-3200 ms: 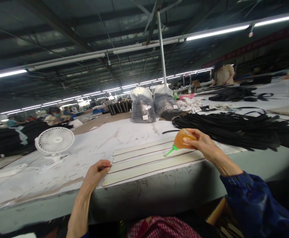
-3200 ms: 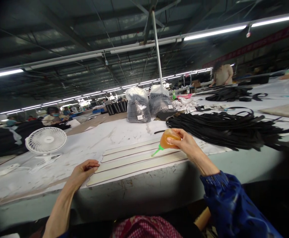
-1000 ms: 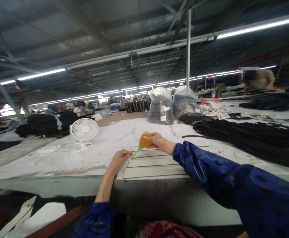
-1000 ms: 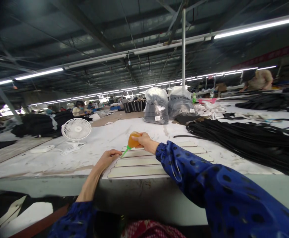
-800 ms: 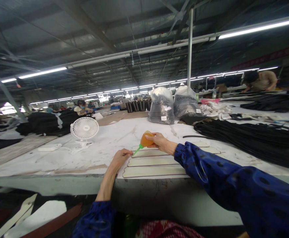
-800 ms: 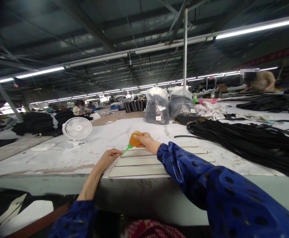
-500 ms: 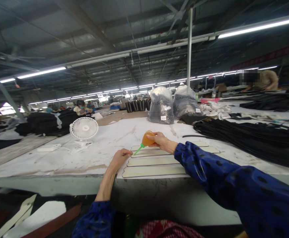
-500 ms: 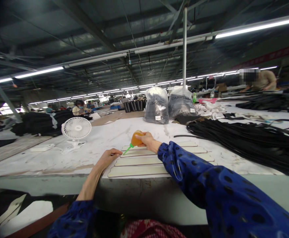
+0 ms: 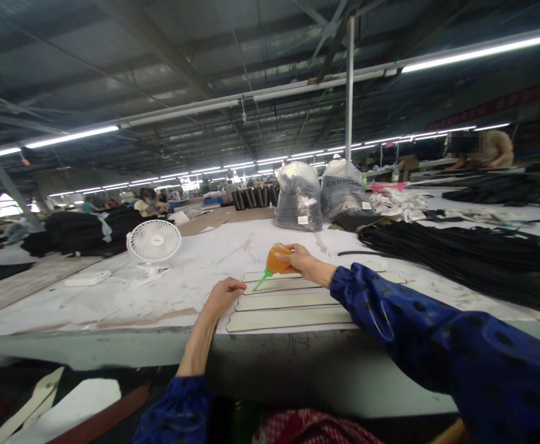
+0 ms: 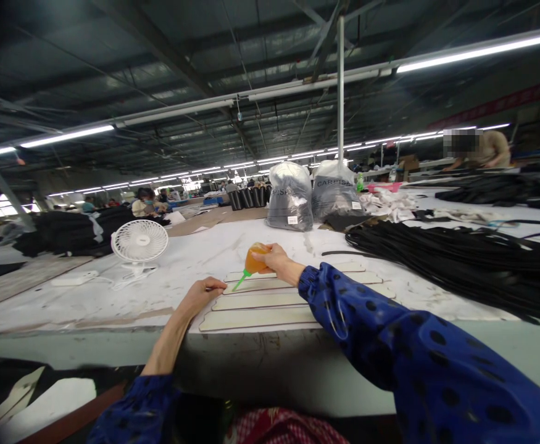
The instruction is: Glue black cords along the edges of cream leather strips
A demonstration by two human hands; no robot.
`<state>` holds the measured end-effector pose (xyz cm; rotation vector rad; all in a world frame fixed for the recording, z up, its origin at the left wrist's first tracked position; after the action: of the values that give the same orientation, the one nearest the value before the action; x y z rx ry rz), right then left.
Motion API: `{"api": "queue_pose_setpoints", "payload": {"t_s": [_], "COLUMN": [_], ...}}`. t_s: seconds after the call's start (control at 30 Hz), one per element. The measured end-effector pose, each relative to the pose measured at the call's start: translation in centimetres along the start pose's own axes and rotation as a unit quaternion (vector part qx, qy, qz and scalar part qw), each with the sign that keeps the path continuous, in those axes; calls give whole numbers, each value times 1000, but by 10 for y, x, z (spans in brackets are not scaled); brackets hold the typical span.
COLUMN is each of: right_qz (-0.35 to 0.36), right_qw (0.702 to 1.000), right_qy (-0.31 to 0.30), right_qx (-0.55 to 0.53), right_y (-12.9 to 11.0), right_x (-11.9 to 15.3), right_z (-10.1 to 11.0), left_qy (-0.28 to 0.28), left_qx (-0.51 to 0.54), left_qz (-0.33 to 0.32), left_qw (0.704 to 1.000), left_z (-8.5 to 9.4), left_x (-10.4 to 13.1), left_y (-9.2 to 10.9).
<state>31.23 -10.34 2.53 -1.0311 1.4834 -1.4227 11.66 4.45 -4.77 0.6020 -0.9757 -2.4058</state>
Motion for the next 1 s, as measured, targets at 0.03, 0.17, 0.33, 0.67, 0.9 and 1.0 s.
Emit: {"api": "queue_pose_setpoints", "payload": {"t_s": [0.03,0.17,0.33,0.67,0.9,1.0], "right_qz": [-1,-3,-1,-8,-9,-5], "right_qw": [1000,1000,1000,999,997,996], "right_qy": [1,11,25,45,72,86], "right_qx": [1,2,4,9,6,4], "right_y": [0,2,2,-2,-3,-2], "right_x": [1,4,9,24,34,41], "right_z": [3,15,32,61,83,93], "left_qy": [-1,-3,-14,-23,-24,-22], "left_qx": [-1,-5,-13,-19,-14,-11], "left_qz": [0,2,-3,4,7,6], "left_qw": [1000,1000,1000,1000,1000,1000], "left_z": [0,0,1,3,3,3], "left_x": [0,-1,0,0,1,1], "left_y": [-1,-1,2,6,10,10]}}
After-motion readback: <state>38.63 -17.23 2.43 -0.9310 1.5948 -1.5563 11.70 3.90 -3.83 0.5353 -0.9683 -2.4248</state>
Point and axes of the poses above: each hand's wrist, its own x-axis away from the middle knuckle, its own z-axis out of the back of the hand, y = z × x, the point moved 2 cm from there along -x, towards the middle knuckle, and after that the axes turned 12 degrees about -y, right-handed, at the moved point
